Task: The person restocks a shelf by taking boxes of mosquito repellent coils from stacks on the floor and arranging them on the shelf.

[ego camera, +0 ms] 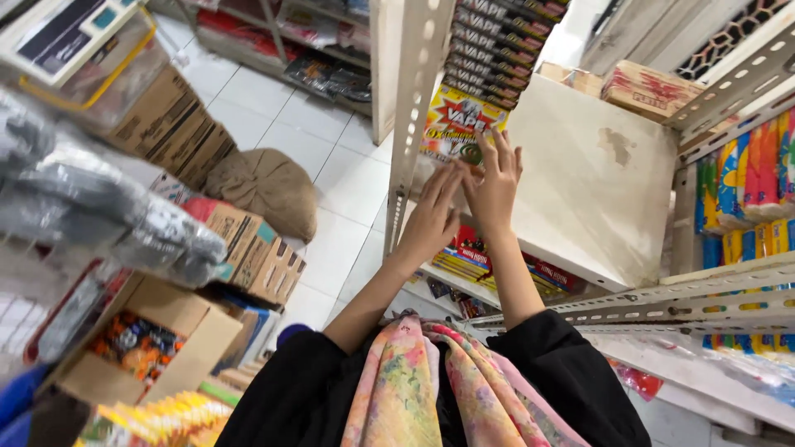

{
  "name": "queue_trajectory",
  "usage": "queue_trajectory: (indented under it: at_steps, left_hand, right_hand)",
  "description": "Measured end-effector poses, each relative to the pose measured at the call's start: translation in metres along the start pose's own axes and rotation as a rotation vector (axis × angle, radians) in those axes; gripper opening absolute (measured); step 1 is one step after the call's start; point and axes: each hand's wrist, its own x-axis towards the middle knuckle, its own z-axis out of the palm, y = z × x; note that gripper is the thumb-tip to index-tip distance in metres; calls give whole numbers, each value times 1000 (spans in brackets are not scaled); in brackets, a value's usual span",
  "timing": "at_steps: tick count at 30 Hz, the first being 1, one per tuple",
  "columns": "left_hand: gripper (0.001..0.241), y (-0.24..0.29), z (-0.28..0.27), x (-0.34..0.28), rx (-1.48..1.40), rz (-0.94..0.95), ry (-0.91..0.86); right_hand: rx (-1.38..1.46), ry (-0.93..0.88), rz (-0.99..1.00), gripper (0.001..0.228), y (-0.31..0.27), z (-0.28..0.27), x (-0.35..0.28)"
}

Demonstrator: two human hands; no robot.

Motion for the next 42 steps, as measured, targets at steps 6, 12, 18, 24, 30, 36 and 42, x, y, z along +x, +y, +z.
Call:
queue_trajectory:
  at_steps: [6, 12, 18, 24, 30, 36, 42]
  left_hand:
    - [62, 46, -23, -105, -51, -247, 39]
    - [65, 61, -39, -222, 1, -538, 132]
    - [63, 104, -57, -336, 135, -935, 181]
    - [67, 138, -86, -413, 233, -1122, 302]
    - [68, 157, -125, -477, 320, -1239, 525]
    - [69, 140, -159, -578, 489, -1263, 703]
    - [72, 112, -172, -666, 174, -1283, 815]
  right_hand:
    - [252, 11, -84, 29, -46, -31, -74]
    - [504, -219, 58, 22, -75, -30, -176]
    - [652, -405, -88, 23, -114, -25, -254]
    - [816, -681, -147, 25, -173, -25, -290]
    - [866, -1043, -199, 29, -239, -1, -321]
    - [943, -1240, -273, 42, -306, 41, -382]
    - [852, -1135, -475, 58, -370, 157, -433]
